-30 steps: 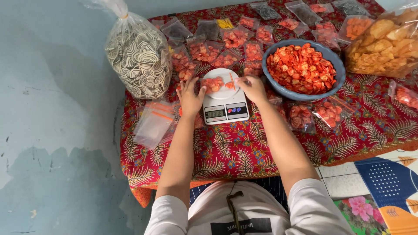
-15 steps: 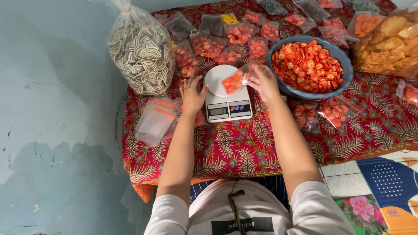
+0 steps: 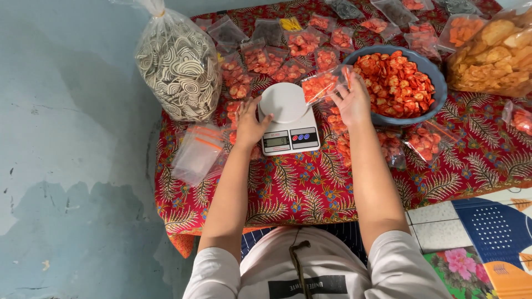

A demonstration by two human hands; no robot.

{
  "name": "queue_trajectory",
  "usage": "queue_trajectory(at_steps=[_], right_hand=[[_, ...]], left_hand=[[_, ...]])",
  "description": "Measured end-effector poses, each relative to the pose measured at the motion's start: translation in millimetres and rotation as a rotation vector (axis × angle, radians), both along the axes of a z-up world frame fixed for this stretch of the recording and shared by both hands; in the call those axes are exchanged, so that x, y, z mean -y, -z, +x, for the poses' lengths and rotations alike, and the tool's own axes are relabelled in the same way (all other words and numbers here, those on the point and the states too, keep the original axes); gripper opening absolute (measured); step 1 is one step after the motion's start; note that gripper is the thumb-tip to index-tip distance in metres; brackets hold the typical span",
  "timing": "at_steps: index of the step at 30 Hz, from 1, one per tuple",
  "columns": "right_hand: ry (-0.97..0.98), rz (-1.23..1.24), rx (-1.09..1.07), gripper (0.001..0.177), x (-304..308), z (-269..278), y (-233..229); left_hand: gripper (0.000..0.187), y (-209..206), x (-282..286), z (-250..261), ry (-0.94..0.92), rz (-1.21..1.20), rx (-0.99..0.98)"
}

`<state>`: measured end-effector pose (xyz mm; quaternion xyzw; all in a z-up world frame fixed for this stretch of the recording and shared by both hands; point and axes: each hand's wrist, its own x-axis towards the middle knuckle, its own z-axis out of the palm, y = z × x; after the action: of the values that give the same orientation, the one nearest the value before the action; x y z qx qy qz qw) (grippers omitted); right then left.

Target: Weighing and packaging small orange snacks into individual plastic bags using a digital scale.

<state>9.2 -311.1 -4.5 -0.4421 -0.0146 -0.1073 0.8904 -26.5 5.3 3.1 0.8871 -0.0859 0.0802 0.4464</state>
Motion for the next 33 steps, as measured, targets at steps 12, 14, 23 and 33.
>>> queue_trajectory(at_steps=[12,14,23,33], right_hand=[[-0.003,0.016,-0.043,0.016,-11.8,-8.5,-9.1],[-0.01,0.012,-0.051,0.015,-15.0,-11.1,-12.5],[-0.02,0.008,-0.083,0.012,-19.5,-9.4,-8.6],[-0.037,0.045,-0.125,0.012,-32.0,-13.6,-17.9]], left_hand=[[0.119,-8.3,31.1,-24.6,0.193,0.327,0.016],[0.119,-4.0,32.8,-23.0,0.203,0.339,-0.017],[0.121,3.9,35.5,-16.4,0.209,0.36,-0.127],[0.131,-9.8,37.0,-14.0,0.231,0.353,-0.241]])
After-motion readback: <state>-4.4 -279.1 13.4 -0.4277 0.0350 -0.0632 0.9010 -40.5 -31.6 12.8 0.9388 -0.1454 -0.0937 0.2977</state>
